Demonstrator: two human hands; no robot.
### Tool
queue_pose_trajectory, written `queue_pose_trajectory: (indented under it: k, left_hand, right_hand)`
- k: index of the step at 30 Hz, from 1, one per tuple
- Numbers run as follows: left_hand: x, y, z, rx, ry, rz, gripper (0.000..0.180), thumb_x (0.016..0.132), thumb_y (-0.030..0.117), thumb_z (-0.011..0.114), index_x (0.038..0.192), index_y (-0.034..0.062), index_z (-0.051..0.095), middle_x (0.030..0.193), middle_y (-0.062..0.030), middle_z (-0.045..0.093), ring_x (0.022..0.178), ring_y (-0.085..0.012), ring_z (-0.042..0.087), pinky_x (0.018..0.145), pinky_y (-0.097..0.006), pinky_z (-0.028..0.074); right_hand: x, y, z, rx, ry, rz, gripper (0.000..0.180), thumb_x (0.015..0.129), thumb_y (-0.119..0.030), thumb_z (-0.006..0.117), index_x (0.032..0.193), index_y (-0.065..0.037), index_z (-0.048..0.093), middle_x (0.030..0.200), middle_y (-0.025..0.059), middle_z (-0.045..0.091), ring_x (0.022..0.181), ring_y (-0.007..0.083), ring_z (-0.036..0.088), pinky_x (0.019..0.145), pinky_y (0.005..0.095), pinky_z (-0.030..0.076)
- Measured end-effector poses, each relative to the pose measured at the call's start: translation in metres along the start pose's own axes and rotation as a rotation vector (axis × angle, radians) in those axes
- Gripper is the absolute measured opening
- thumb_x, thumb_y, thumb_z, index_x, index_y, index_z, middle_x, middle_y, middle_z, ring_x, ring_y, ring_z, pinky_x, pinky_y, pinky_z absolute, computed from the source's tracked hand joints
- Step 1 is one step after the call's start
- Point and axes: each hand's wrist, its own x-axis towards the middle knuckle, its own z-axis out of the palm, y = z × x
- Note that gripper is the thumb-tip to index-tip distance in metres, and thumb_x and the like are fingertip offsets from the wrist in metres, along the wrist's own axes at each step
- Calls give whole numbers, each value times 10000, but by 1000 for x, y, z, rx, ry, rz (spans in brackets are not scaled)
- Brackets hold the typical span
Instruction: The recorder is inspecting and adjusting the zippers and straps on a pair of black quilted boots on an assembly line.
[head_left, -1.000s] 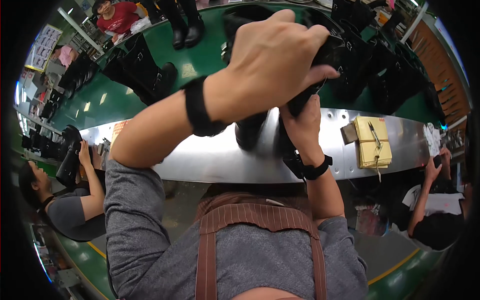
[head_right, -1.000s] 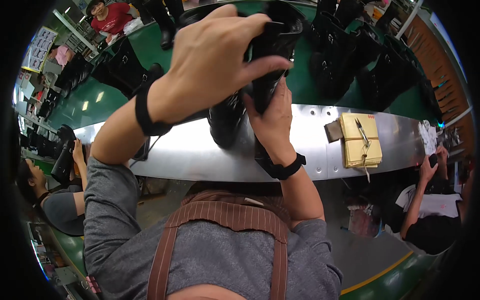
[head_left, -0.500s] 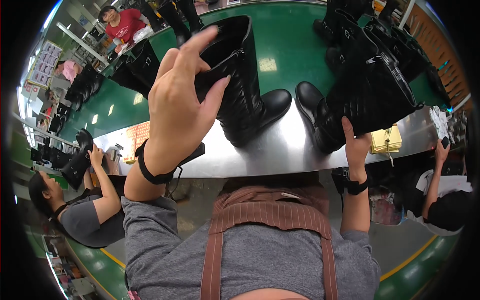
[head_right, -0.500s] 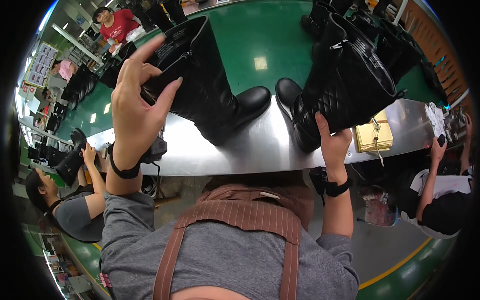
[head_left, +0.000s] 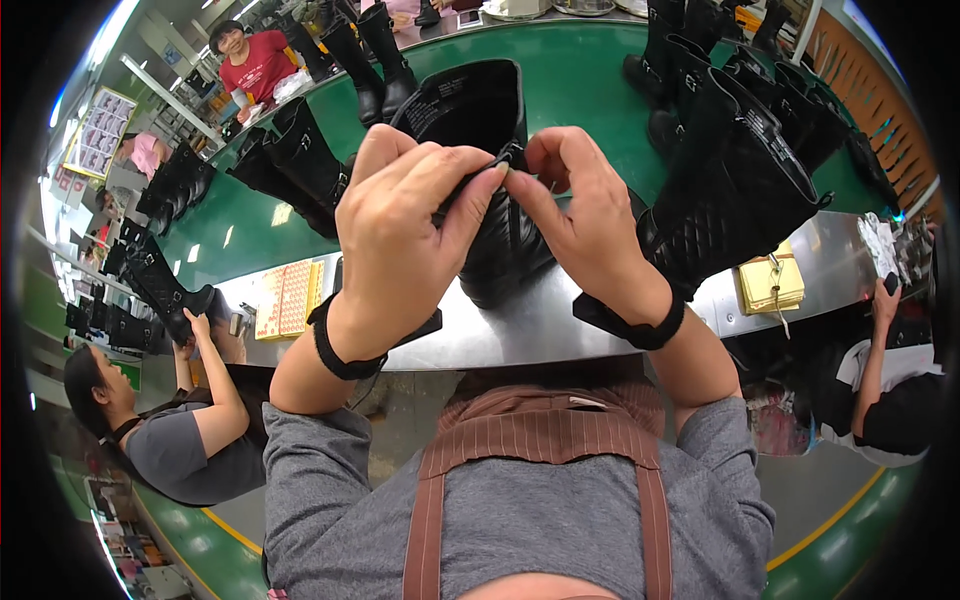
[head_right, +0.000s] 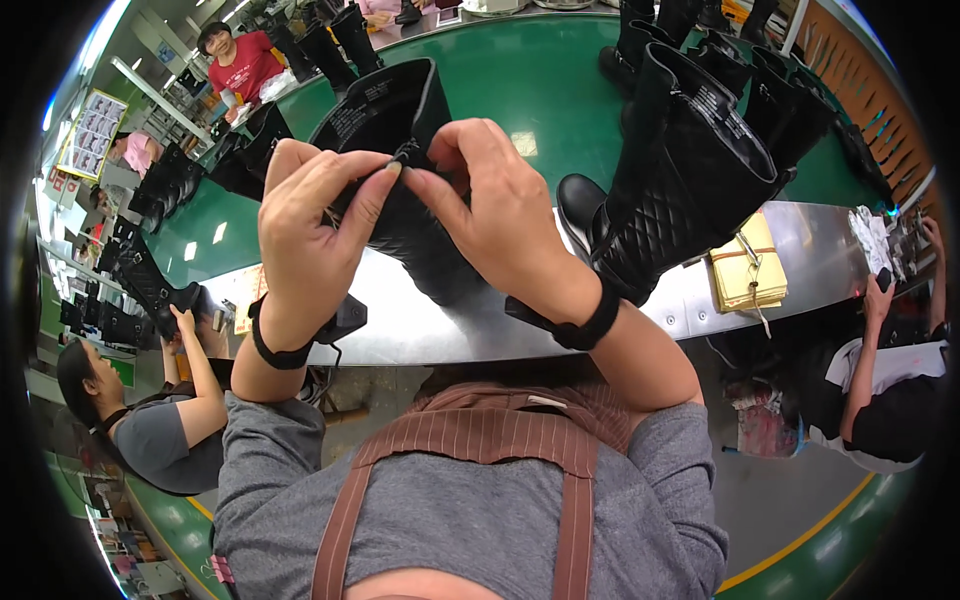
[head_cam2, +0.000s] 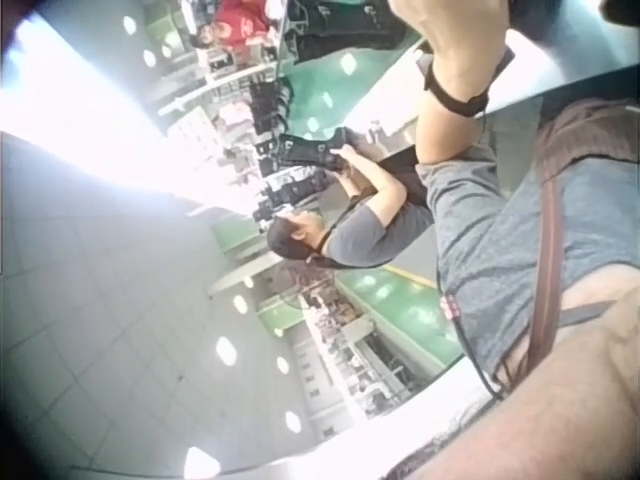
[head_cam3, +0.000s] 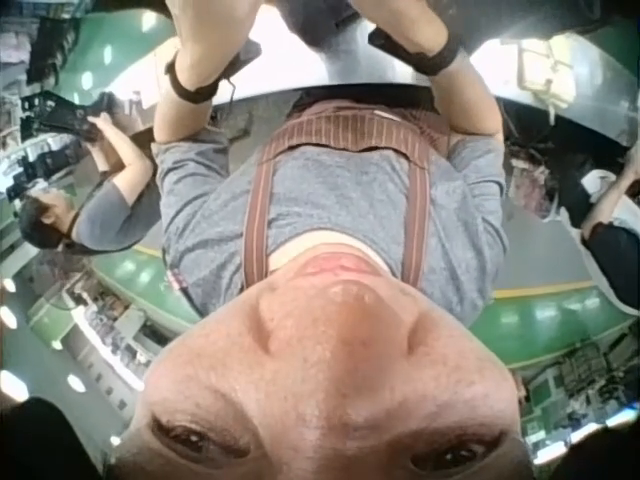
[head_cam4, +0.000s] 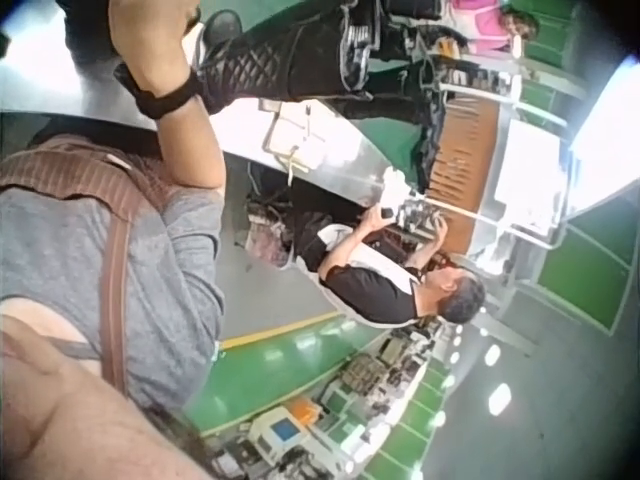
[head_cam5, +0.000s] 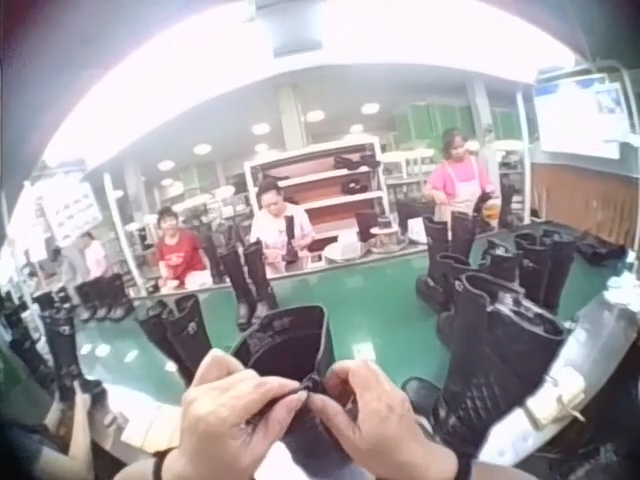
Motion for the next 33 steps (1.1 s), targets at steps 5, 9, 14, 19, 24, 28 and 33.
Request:
queue_pose_trajectory:
  k: [5,9,14,19,24,28,33]
  left_hand:
    - [-3,-11,0,34,-7,23,137,785,167,767,849,69,697,744,-42,645,720,-249,528,652,-339,443]
    - [-5,-19,15,48,57,28,146,808,205,767,794,76,701,683,-33,614,680,-225,499,624,-325,426]
    - [-2,-35,28,128,181,10,185,839,209,774,828,29,732,702,-30,634,663,-169,478,615,-288,399]
    - [-1,-50,29,172,180,-84,209,832,234,787,834,29,742,704,-29,629,659,-149,483,626,-268,406]
    - [5,-35,-16,-170,-163,-5,98,765,176,779,838,115,753,740,0,618,770,-201,487,699,-323,407]
    - [-11,-21,-62,-344,-612,250,256,612,221,755,865,181,765,884,37,598,897,-225,473,770,-380,384]
    - [-24,-16,-73,-432,-730,396,276,545,242,679,808,191,742,882,73,590,950,-206,503,826,-414,370]
  right_hand:
    - [20,-9,-3,39,-133,124,229,862,-196,725,855,6,617,658,88,572,592,165,582,547,305,453]
    - [29,9,-16,421,-331,177,242,850,-223,756,757,-18,667,640,8,631,557,70,581,508,224,458]
    - [-10,65,0,366,-592,441,240,830,-203,777,727,-19,661,627,31,643,520,78,575,474,251,442]
    - [-93,102,28,-77,-701,728,241,766,-214,808,713,-18,678,584,97,638,559,201,654,559,320,500]
    - [-79,97,3,-179,-418,538,465,764,-346,817,1071,-43,643,957,150,673,849,235,674,687,360,503]
    - [-60,70,9,-33,-137,308,754,780,-374,808,1357,-50,447,1230,250,539,1116,343,584,875,372,483]
    - [-49,88,27,68,-213,350,454,904,-245,676,1273,-15,543,983,237,675,933,362,673,805,403,520]
